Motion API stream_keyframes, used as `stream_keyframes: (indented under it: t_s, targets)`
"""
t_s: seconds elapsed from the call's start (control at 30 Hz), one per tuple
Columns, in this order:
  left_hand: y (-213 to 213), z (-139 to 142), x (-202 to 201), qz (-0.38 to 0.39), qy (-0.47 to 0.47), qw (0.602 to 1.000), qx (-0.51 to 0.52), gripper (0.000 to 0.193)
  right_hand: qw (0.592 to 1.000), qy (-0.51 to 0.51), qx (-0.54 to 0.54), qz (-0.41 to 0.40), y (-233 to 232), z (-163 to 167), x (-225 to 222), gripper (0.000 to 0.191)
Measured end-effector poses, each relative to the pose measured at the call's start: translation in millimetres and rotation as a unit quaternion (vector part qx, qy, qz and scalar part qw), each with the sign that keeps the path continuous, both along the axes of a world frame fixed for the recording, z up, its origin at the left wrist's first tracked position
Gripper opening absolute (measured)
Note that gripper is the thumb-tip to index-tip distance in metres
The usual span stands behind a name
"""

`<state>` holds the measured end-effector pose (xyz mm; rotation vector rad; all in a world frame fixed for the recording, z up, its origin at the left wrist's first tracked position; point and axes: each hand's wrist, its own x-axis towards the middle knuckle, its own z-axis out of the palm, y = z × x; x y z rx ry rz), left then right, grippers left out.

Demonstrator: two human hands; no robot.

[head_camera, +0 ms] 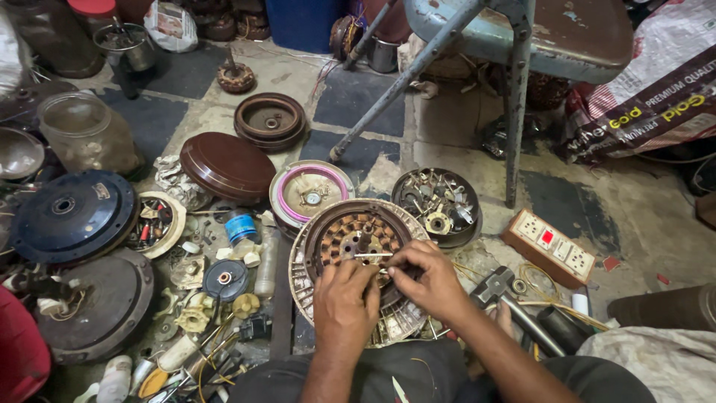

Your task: The person sits on the floor of a cluttered repair workshop and works on a ceiling fan motor stator, pressing and routing wires into the slots around the winding. They reposition the motor, adjust the wire ends by hand, and later handle a yellow wire near the motor.

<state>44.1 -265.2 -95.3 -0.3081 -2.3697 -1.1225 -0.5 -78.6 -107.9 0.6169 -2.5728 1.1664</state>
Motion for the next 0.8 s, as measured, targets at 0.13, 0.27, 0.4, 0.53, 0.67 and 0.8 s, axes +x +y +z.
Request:
stream_keyframes:
  t_s: [0.13,0.27,0.4,0.53,0.67,0.8]
  targets:
    - [2,-1,-2,0.008,0.000,1.000,-0.017,0.020,1.000,-0.003,-0.007,-0.012,-2,-2,-2,0.012]
    - [4,-5,-3,0.012,0.001,1.000,-0.029,0.019,0.999,-0.020,-0.025,0.003,1,-4,-3,0.012]
    - [6,-8,-6,0.017,-0.002,0.999,-0.031,0.018,0.998,-0.040,-0.036,0.015,3,-4,-4,0.011]
    - [9,-11,-6,0.017,-0.003,0.999,-0.037,0.021,0.996,-0.070,-0.059,0.019,5,-5,-4,0.012]
    - [12,-12,-7,0.015,-0.010,0.999,-0.028,0.020,0.996,-0.062,-0.046,0.035,8,-7,-5,0.011]
    - [12,-11,-7,0.016,0.003,1.000,-0.027,0.021,0.995,-0.078,-0.058,0.038,9,-9,-6,0.011]
